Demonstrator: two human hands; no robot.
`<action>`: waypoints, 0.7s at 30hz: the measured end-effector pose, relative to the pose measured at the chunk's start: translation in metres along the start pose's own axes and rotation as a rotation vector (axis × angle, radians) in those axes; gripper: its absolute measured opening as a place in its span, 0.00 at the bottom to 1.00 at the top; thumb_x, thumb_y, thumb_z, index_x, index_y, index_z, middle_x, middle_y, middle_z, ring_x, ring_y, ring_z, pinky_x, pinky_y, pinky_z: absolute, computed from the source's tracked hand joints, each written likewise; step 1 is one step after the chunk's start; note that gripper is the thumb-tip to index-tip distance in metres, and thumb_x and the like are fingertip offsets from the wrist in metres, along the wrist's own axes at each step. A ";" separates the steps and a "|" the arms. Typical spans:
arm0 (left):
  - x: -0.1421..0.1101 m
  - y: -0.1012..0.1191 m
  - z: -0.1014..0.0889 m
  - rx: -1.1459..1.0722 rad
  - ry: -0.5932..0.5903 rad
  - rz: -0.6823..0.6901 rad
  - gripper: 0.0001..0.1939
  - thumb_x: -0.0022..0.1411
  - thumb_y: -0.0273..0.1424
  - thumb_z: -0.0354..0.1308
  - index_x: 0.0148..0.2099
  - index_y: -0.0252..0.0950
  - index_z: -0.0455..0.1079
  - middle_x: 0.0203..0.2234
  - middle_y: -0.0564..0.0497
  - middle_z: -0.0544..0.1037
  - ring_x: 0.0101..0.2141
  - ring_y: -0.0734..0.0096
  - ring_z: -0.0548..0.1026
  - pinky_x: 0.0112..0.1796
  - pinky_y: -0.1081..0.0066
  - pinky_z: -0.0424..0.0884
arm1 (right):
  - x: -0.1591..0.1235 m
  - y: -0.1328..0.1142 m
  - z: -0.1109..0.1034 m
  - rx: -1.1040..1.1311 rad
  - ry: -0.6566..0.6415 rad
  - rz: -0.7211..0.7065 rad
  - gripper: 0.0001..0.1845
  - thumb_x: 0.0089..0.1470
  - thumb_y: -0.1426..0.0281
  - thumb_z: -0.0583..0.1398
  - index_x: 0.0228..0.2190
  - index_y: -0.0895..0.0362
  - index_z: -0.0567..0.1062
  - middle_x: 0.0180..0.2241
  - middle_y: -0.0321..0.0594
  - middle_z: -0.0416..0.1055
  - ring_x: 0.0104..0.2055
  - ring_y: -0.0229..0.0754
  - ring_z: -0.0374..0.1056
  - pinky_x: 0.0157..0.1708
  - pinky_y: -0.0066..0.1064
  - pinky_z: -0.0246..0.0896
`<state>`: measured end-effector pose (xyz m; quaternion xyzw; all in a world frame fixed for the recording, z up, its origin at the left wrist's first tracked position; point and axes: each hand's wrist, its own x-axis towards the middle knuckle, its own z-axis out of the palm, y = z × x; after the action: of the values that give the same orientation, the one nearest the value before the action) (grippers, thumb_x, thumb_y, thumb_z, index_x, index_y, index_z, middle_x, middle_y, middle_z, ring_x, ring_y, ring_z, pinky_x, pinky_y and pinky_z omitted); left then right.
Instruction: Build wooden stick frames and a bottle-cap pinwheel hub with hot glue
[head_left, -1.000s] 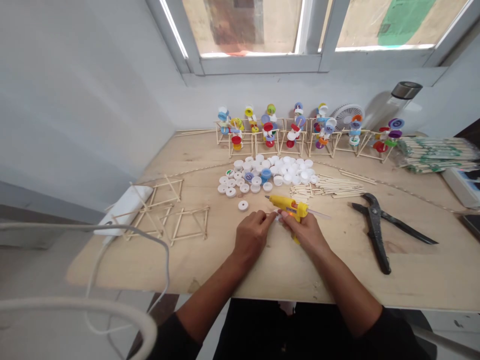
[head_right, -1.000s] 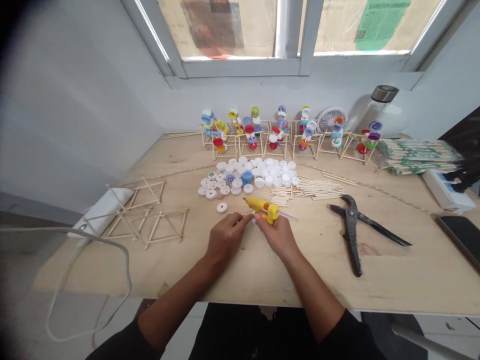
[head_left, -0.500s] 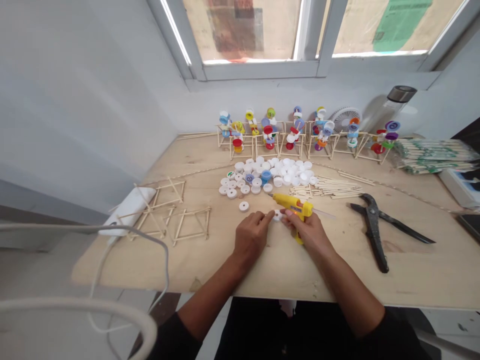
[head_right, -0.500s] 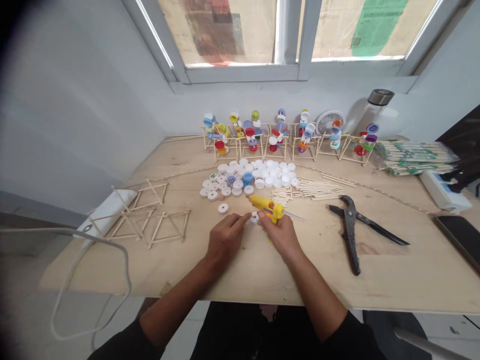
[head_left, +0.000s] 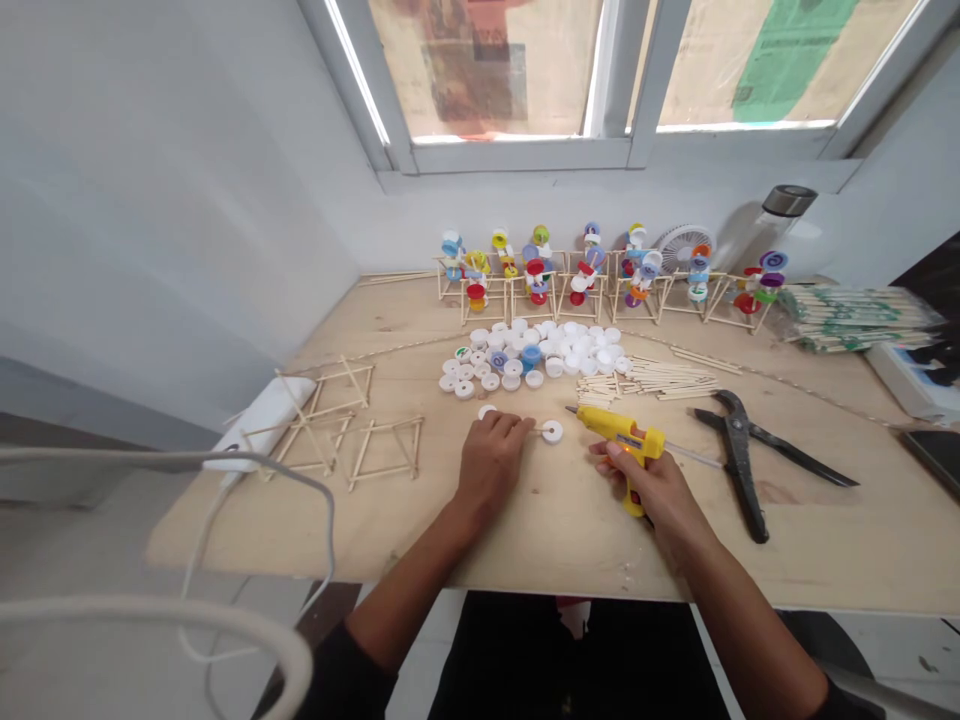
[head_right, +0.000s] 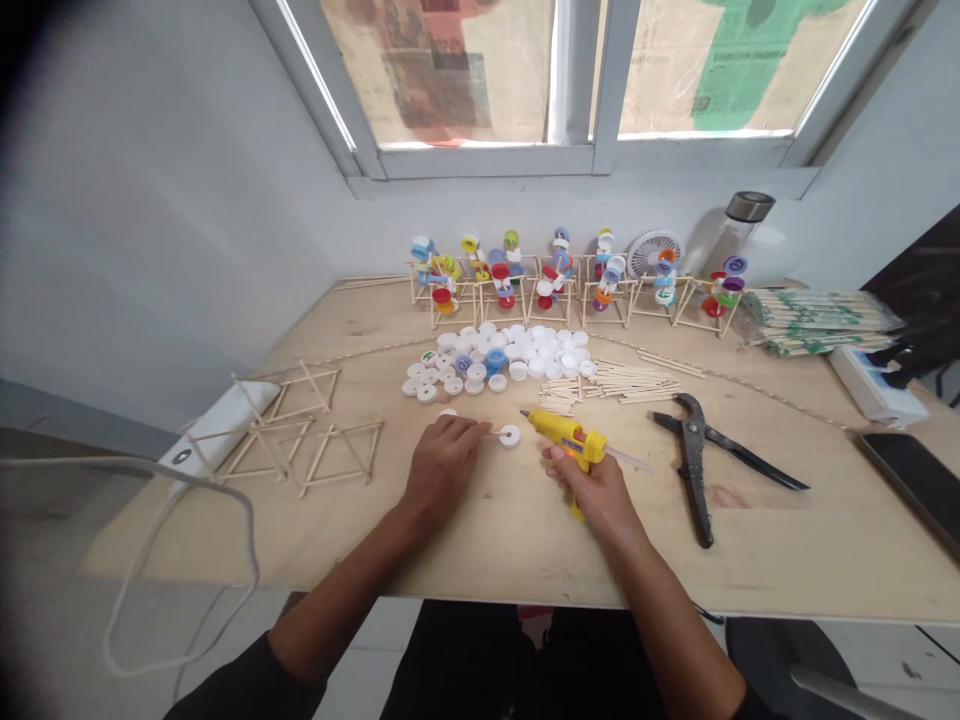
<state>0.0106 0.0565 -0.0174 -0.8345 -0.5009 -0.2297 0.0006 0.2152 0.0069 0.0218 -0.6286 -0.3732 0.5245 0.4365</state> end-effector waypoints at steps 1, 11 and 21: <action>0.000 -0.001 0.000 0.011 -0.010 0.010 0.12 0.60 0.23 0.50 0.44 0.37 0.71 0.35 0.46 0.76 0.38 0.60 0.69 0.37 0.62 0.65 | -0.001 0.001 -0.001 0.001 0.000 -0.001 0.23 0.43 0.54 0.63 0.35 0.60 0.77 0.31 0.44 0.75 0.32 0.41 0.69 0.27 0.28 0.60; -0.001 -0.011 -0.005 0.132 -0.017 0.061 0.11 0.60 0.23 0.51 0.43 0.38 0.71 0.33 0.47 0.76 0.37 0.61 0.69 0.34 0.64 0.63 | 0.002 0.009 -0.009 0.051 0.003 -0.023 0.24 0.42 0.53 0.64 0.34 0.60 0.77 0.36 0.46 0.76 0.33 0.41 0.69 0.30 0.29 0.62; -0.008 -0.008 -0.003 0.164 0.099 0.005 0.13 0.60 0.23 0.50 0.45 0.36 0.71 0.40 0.45 0.76 0.43 0.58 0.68 0.39 0.62 0.63 | 0.003 0.012 -0.010 0.059 0.010 -0.022 0.22 0.42 0.55 0.64 0.33 0.60 0.77 0.34 0.44 0.76 0.31 0.39 0.69 0.29 0.27 0.62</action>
<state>-0.0006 0.0532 -0.0191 -0.8205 -0.5154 -0.2287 0.0942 0.2255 0.0039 0.0101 -0.6138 -0.3625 0.5273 0.4624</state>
